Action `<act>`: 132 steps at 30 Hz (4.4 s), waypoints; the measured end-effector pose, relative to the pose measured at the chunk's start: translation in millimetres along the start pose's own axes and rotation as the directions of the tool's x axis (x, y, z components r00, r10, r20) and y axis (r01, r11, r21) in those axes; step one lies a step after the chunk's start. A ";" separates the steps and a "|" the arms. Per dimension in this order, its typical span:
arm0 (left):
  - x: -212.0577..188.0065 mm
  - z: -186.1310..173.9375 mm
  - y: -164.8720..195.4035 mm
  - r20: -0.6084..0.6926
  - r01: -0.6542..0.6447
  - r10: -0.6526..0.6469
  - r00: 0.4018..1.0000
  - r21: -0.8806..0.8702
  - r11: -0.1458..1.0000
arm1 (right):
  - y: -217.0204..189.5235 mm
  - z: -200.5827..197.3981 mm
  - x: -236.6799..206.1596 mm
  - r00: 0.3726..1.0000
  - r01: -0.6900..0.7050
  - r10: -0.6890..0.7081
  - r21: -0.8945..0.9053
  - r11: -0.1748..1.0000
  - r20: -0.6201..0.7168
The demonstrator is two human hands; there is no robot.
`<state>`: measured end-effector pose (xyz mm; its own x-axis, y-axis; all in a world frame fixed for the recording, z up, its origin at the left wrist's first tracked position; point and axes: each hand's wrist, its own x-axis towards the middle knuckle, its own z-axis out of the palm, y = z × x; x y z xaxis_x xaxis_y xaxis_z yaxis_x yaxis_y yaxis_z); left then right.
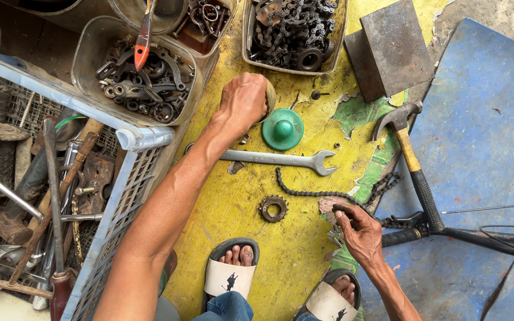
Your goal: The person uses a hammer and wrench to remove and reattach pins to a bicycle chain on a workbench. They then move to the bicycle and install the chain onto the gears.
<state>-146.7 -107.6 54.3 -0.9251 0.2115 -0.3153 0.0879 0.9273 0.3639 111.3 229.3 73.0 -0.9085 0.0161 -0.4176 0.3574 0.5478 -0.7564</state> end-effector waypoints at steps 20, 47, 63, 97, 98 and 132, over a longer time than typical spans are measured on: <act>-8.9 -15.2 9.3 -0.057 0.206 -0.223 0.973 -0.213 0.955 | -1.8 2.5 -3.9 0.996 0.084 -0.084 -0.029 0.996 0.003; -69.5 -63.6 16.9 -0.331 -0.163 0.006 0.944 -0.449 0.878 | -6.9 2.8 -2.5 0.998 0.070 -0.070 -0.003 0.998 0.000; -52.8 -32.5 12.1 -0.553 -0.209 0.120 0.824 -0.100 0.973 | 2.1 -3.1 0.6 0.999 0.016 -0.017 -0.038 0.999 -0.030; -168.5 98.2 65.6 -0.083 -0.530 0.523 0.848 -0.145 0.836 | 23.0 -49.2 20.9 0.891 0.257 -0.384 -0.430 0.866 -0.242; -167.5 94.3 65.3 -0.069 -0.514 0.510 0.857 -0.146 0.845 | 26.1 -66.7 24.4 0.864 0.260 -0.428 -0.494 0.830 -0.264; -160.5 73.7 64.5 -0.066 -0.473 0.471 0.880 -0.219 0.853 | -21.4 -47.6 105.0 0.887 0.417 -0.458 -0.521 0.745 0.054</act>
<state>34.7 -59.0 63.8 -0.7968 0.6024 -0.0481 0.4321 0.6236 0.6515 -2.0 259.0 69.3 -0.9581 -0.2819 -0.0508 -0.2251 0.8507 -0.4751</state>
